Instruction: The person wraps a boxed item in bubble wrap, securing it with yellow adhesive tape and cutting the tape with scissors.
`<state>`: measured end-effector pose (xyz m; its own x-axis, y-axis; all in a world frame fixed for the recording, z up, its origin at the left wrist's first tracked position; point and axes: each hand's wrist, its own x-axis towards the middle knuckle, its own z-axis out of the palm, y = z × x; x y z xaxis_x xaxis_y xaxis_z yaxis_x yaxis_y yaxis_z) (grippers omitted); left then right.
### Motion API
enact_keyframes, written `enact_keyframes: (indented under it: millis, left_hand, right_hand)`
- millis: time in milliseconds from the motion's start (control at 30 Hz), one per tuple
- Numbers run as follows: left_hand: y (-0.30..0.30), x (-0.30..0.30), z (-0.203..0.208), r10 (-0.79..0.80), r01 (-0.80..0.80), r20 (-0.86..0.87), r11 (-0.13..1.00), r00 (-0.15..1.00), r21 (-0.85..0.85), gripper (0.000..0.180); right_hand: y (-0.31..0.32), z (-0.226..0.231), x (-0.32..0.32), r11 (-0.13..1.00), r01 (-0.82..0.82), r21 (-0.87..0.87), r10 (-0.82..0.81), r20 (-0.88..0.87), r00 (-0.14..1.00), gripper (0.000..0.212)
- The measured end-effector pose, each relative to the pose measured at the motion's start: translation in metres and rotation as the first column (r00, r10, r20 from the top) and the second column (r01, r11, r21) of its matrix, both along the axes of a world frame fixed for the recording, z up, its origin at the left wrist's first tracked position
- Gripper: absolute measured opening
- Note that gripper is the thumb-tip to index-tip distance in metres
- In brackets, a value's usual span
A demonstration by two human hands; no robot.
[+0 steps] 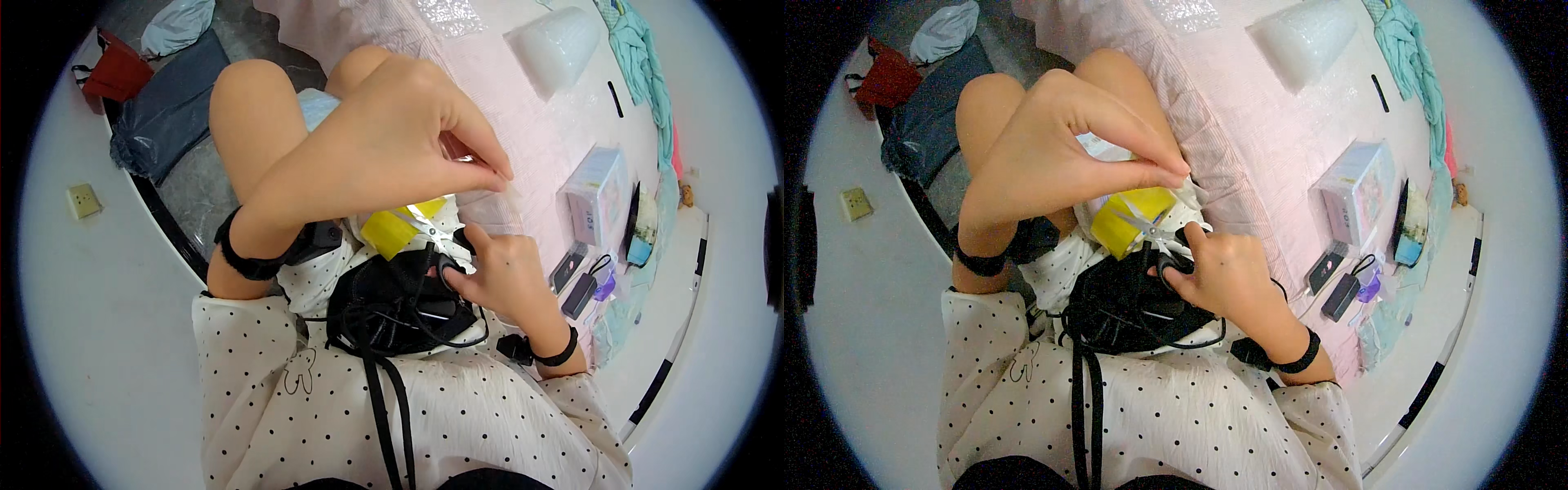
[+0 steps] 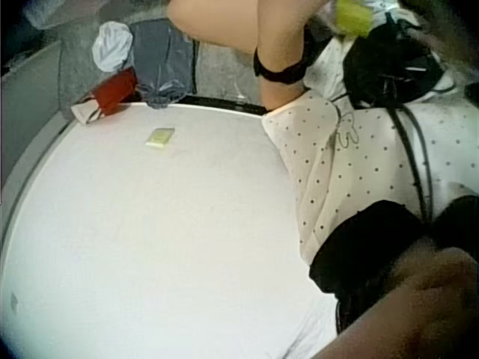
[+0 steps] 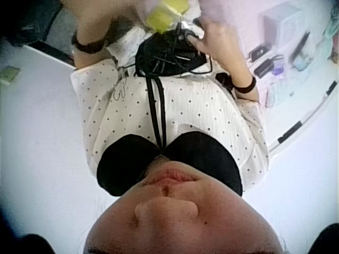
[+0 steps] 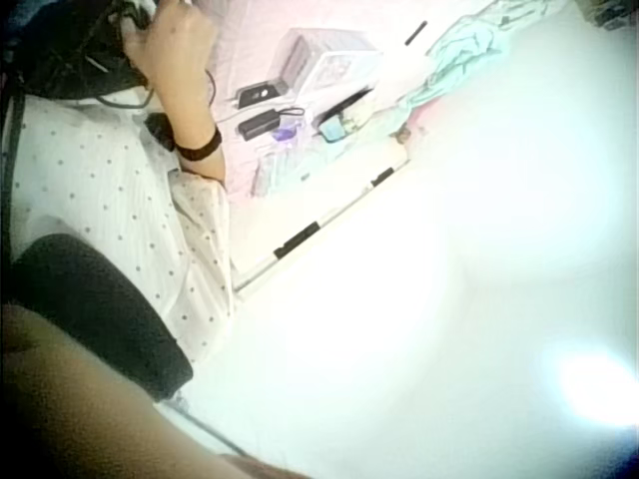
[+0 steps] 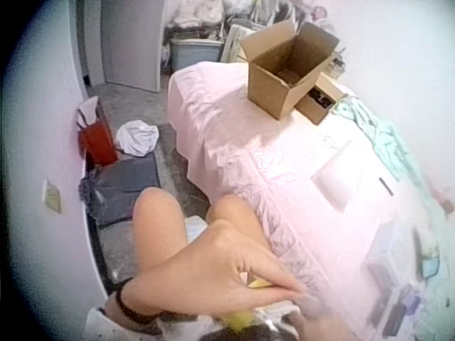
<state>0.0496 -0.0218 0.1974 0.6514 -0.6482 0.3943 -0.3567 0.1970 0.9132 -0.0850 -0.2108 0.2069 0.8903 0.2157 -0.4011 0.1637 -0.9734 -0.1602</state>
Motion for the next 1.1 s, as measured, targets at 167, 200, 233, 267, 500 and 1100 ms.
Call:
enact_keyframes:
  millis: [167, 200, 233, 267, 500, 1100]
  left_hand:
    - [0.003, 0.002, -0.002, 0.003, -0.003, -0.030, 1.000, 1.000, -0.011, 0.010]
    - [0.003, 0.002, -0.002, 0.005, -0.005, -0.032, 1.000, 0.999, -0.008, 0.010]
    - [0.004, 0.002, -0.001, 0.008, -0.008, -0.031, 1.000, 0.999, -0.005, 0.010]
    - [0.004, 0.002, -0.001, 0.010, -0.010, -0.030, 1.000, 0.999, -0.003, 0.010]
    - [0.005, 0.002, -0.003, -0.005, 0.005, -0.044, 1.000, 0.999, -0.011, 0.010]
    - [0.010, 0.002, -0.005, -0.022, 0.019, -0.063, 0.999, 0.998, -0.050, 0.011]
  right_hand:
    - [0.001, 0.004, 0.005, 1.000, -0.004, -0.021, 0.003, -0.052, 0.999, 0.037]
    - [0.001, 0.005, 0.006, 1.000, 0.000, -0.016, -0.001, -0.061, 0.998, 0.037]
    - [0.001, 0.005, 0.005, 1.000, -0.021, -0.022, 0.021, -0.034, 0.999, 0.036]
    - [0.001, 0.004, 0.004, 0.999, -0.042, -0.028, 0.041, -0.007, 0.999, 0.036]
    - [0.004, 0.004, 0.006, 0.999, -0.037, -0.021, 0.037, 0.002, 0.999, 0.031]
    - [-0.005, 0.019, -0.003, 0.991, 0.068, -0.111, -0.078, -0.090, 0.993, 0.052]
